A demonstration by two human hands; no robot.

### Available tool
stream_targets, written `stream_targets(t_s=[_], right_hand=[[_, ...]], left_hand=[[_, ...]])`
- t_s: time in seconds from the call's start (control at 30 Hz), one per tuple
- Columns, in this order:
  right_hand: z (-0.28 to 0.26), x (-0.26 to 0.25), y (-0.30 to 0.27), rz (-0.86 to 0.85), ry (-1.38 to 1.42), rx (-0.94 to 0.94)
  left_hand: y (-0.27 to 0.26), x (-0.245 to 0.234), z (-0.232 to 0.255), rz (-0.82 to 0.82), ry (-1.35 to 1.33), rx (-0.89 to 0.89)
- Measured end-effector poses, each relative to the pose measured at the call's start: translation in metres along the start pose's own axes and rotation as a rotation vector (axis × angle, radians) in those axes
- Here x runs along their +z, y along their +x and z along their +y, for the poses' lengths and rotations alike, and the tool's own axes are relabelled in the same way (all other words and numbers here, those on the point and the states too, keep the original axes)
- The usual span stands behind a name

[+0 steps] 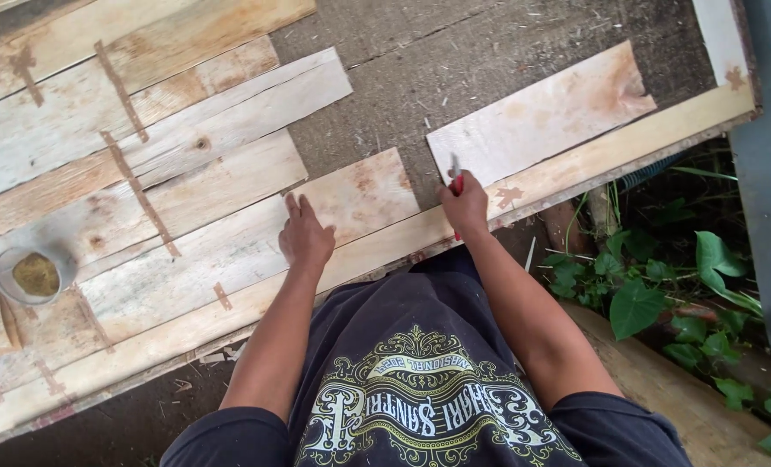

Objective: Cutting and scoring thin wood pieces using a utility knife on a wooden work surface.

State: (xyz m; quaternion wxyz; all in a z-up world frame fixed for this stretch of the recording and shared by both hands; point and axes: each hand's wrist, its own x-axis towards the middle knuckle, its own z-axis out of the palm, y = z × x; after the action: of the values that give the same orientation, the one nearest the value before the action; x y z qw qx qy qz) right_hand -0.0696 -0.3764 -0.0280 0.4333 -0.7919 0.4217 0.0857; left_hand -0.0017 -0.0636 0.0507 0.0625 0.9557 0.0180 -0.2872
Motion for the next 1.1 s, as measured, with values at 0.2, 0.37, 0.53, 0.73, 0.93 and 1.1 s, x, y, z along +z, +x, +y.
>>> stream_targets(t_s=[0.2, 0.37, 0.53, 0.73, 0.93, 1.1], right_hand=[[-0.008, -0.074, -0.004, 0.294, 0.286, 0.364], [0.018, -0.116, 0.033, 0.266, 0.215, 0.404], [0.022, -0.147, 0.064, 0.180, 0.323, 0.348], [-0.001, -0.175, 0.063, -0.012, 0.442, 0.185], [0.005, -0.185, 0.095, -0.021, 0.516, -0.138], [0.018, -0.201, 0.156, 0.151, 0.544, -0.401]], left_hand=[[0.020, 0.070, 0.109, 0.065, -0.429, 0.337], [-0.012, 0.052, 0.209, -0.076, -0.359, 0.365], [-0.020, 0.043, 0.257, -0.118, -0.064, 0.384], [-0.008, 0.080, 0.262, -0.022, 0.058, 0.385], [0.013, 0.084, 0.249, 0.529, -0.099, 0.592], [0.034, 0.021, 0.263, 0.768, -0.575, 0.382]])
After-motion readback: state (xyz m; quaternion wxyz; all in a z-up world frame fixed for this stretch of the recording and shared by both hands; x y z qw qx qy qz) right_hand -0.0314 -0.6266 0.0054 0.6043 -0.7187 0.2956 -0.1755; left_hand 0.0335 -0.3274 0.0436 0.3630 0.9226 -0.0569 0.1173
